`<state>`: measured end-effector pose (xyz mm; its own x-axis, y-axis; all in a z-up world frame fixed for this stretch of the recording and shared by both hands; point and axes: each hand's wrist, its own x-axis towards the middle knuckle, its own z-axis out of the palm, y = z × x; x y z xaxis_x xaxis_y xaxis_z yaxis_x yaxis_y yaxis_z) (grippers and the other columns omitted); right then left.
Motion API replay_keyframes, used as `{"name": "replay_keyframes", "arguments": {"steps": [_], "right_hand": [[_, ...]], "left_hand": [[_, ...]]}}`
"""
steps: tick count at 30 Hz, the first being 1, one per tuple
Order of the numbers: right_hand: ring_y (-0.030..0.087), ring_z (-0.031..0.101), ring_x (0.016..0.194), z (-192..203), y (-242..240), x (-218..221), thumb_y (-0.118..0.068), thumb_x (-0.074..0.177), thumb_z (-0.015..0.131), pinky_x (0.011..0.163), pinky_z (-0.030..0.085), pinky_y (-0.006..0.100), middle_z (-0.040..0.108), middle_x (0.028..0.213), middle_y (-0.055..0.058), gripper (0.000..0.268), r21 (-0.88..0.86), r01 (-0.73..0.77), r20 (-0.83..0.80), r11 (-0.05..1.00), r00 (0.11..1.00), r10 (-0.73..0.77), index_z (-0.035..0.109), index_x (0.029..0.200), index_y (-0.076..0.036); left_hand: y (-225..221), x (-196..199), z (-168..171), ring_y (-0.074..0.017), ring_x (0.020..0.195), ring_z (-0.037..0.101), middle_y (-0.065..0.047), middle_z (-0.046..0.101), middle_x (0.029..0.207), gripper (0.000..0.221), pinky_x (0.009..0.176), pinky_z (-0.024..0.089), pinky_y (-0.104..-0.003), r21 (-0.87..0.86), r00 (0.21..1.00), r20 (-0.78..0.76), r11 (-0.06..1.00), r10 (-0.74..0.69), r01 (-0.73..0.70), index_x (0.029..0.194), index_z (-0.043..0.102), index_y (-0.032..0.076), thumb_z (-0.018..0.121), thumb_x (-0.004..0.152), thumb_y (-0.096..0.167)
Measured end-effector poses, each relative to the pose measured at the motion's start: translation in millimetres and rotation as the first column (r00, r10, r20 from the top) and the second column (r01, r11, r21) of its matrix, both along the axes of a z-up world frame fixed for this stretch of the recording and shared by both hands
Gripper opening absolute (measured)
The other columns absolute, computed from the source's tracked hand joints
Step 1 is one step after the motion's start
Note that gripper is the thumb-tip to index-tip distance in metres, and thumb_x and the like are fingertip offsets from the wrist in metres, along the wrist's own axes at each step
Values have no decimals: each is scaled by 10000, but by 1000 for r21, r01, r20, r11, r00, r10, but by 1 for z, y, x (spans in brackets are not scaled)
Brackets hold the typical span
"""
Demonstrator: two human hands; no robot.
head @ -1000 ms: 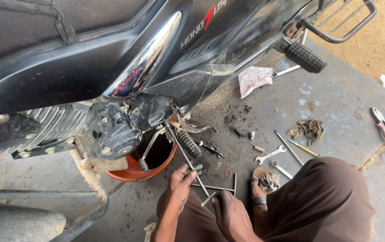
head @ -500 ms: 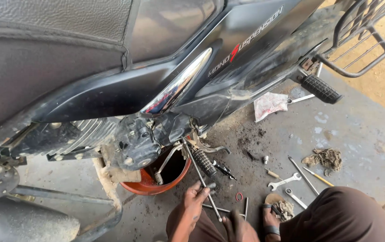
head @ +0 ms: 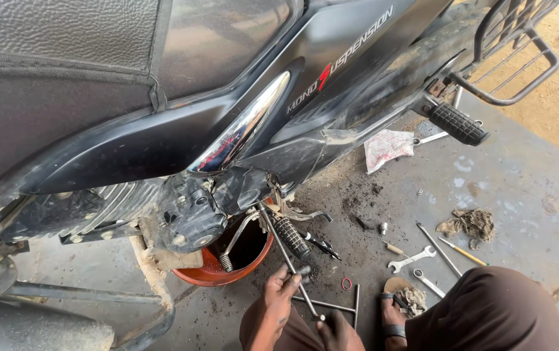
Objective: The person crouches beside a motorcycle and wipes engine parts with a rag, then works at the engine's chain and sprocket area, fitting a black plastic cover back onto the engine case and tightening it using a T-handle wrench. They continue turning the wrench on the engine area through the end of the clip.
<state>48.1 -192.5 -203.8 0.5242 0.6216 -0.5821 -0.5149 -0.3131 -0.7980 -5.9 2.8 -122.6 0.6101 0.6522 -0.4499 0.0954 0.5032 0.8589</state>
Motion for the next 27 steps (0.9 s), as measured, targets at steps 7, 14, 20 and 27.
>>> {"name": "replay_keyframes", "arguments": {"steps": [7,14,20,27], "right_hand": [[262,508,454,36,26,-1,-558,1024,524,457,381,367,596,562,134,639,-325,227,-499,918,783,-370,690,844,32],[222,487,454,-12,9,-7,-577,1027,547,445,366,333,551,555,84,607,-110,-49,-452,993,892,-6,665,836,-13],[227,564,516,22,13,3,-551,1021,525,505,441,353,623,614,114,632,-204,217,-201,955,945,-258,685,830,29],[200,566,574,22,10,21,-509,1049,527,553,480,369,630,657,91,589,-152,24,54,988,998,-16,698,826,9]], "left_hand": [[-9,5,41,-130,968,737,-88,808,1153,409,883,583,-234,114,996,7,990,-90,89,1364,620,81,631,959,139],[1,-3,19,-149,904,733,-92,800,1146,445,742,574,-279,-47,1000,-28,999,-10,8,1367,600,90,646,925,85],[2,1,12,-155,910,695,-121,791,1146,523,822,577,-265,-17,997,78,1000,24,-23,1430,604,70,712,921,15],[-2,3,59,-114,843,659,-38,733,993,544,801,522,-237,-89,973,-229,996,-6,-15,1498,513,176,662,979,114]]}}
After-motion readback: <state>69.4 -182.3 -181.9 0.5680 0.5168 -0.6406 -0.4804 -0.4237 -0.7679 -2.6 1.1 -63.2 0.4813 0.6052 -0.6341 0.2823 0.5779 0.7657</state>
